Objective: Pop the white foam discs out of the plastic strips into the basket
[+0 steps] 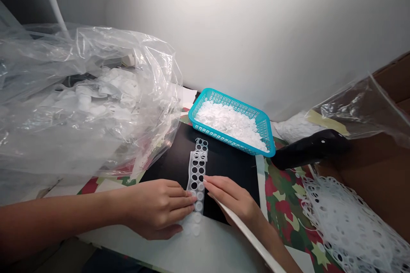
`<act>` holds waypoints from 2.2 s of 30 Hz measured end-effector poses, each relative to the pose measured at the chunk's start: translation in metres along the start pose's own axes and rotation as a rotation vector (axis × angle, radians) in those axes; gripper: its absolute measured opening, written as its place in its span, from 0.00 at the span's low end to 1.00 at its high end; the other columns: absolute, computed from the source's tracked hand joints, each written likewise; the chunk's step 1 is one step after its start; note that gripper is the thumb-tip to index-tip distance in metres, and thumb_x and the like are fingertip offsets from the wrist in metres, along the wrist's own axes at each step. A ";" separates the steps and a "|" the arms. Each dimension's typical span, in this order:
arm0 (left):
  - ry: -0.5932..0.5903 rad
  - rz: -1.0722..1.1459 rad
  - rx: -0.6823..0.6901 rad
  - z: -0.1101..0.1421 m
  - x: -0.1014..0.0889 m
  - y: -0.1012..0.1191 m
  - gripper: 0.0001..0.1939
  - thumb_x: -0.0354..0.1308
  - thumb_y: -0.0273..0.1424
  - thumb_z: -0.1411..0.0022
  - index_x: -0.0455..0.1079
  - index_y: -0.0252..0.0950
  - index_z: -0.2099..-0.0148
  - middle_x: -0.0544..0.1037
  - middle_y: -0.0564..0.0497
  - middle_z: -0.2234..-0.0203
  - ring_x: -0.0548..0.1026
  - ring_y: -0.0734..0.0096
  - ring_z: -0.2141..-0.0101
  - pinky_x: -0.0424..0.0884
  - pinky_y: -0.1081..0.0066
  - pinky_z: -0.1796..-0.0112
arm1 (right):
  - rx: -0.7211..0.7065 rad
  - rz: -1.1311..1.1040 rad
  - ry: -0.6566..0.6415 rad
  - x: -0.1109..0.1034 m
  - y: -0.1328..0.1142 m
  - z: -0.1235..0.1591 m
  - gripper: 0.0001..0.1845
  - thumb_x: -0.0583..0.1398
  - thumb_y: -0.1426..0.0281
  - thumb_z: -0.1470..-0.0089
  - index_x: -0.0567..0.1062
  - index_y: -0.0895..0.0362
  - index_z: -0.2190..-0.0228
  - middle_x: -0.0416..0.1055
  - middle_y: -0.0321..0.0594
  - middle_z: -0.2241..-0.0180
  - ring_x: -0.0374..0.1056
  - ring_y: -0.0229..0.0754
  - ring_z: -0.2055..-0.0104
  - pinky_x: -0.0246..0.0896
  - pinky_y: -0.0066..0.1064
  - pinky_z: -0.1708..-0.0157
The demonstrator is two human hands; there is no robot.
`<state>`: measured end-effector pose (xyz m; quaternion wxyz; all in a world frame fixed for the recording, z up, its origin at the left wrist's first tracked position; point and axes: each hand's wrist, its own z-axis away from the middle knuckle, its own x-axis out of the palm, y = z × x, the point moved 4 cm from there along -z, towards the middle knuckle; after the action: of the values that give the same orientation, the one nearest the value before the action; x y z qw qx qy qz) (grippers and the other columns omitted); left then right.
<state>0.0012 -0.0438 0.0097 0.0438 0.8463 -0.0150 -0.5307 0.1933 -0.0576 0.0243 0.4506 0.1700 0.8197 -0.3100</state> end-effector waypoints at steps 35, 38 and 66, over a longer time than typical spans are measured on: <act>-0.144 0.048 -0.058 0.000 -0.005 -0.004 0.24 0.54 0.37 0.38 0.65 0.27 0.44 0.72 0.43 0.47 0.71 0.62 0.56 0.66 0.64 0.62 | 0.122 -0.219 -0.068 0.003 0.000 -0.012 0.14 0.55 0.76 0.39 0.75 0.56 0.53 0.76 0.47 0.54 0.71 0.44 0.51 0.72 0.36 0.54; -0.147 0.049 -0.048 0.000 -0.005 -0.003 0.24 0.53 0.38 0.37 0.65 0.27 0.44 0.72 0.43 0.47 0.71 0.62 0.57 0.66 0.64 0.62 | 0.092 -0.192 -0.063 0.004 -0.002 -0.013 0.14 0.55 0.77 0.39 0.75 0.57 0.53 0.75 0.48 0.54 0.71 0.44 0.51 0.72 0.35 0.54; -0.121 0.074 -0.060 0.000 -0.005 -0.003 0.23 0.54 0.36 0.38 0.67 0.26 0.44 0.72 0.43 0.46 0.73 0.63 0.58 0.66 0.65 0.62 | 0.343 0.494 0.665 -0.052 0.056 0.008 0.15 0.55 0.73 0.38 0.74 0.56 0.51 0.75 0.46 0.51 0.72 0.48 0.49 0.66 0.41 0.47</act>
<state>-0.0012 -0.0404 0.0136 0.0879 0.8098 -0.0331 -0.5791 0.2577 -0.0212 0.0449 0.1885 0.5233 0.7915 -0.2532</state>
